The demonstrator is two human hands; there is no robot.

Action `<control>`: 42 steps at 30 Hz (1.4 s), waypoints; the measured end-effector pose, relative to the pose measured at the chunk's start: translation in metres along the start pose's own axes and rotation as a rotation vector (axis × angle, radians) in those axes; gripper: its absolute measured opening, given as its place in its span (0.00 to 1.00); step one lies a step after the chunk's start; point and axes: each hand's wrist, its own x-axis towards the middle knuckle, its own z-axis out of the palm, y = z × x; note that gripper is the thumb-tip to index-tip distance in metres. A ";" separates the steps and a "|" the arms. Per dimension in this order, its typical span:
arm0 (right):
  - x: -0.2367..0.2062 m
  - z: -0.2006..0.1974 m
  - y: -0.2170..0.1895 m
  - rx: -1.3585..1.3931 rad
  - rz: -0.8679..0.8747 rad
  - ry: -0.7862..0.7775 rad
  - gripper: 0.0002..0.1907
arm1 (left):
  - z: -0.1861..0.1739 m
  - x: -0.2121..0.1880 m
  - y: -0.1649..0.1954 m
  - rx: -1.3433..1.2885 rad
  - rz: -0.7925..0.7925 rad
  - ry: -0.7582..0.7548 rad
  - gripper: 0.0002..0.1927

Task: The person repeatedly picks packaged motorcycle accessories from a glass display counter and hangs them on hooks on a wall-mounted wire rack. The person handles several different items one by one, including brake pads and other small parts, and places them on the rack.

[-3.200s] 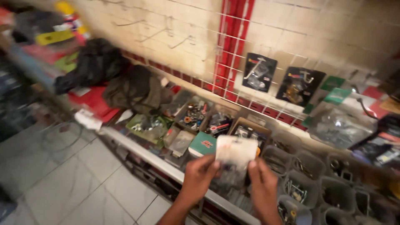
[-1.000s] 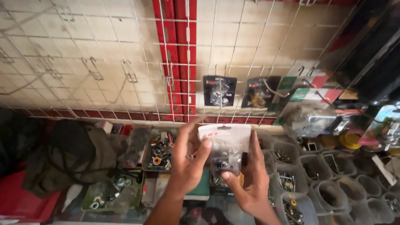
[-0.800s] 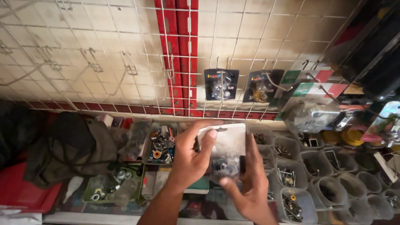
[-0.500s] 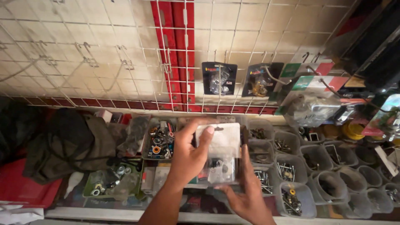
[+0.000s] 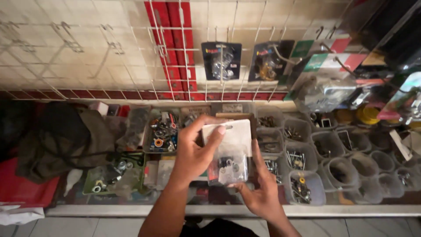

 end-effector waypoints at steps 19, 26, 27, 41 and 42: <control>-0.011 0.000 0.041 0.758 0.125 0.116 0.11 | 0.013 -0.015 -0.040 -0.264 -0.188 0.170 0.13; -0.004 -0.002 0.044 0.888 0.032 0.106 0.15 | 0.005 -0.017 -0.049 -0.278 -0.205 0.065 0.14; -0.003 -0.003 0.044 0.886 0.022 0.100 0.16 | 0.003 -0.019 -0.050 -0.212 -0.191 0.045 0.14; 0.017 -0.019 0.036 0.310 0.200 0.137 0.21 | -0.009 -0.018 -0.015 0.338 0.129 0.041 0.04; 0.021 -0.025 0.030 0.267 0.136 0.117 0.21 | -0.010 -0.015 -0.008 0.422 0.188 0.033 0.05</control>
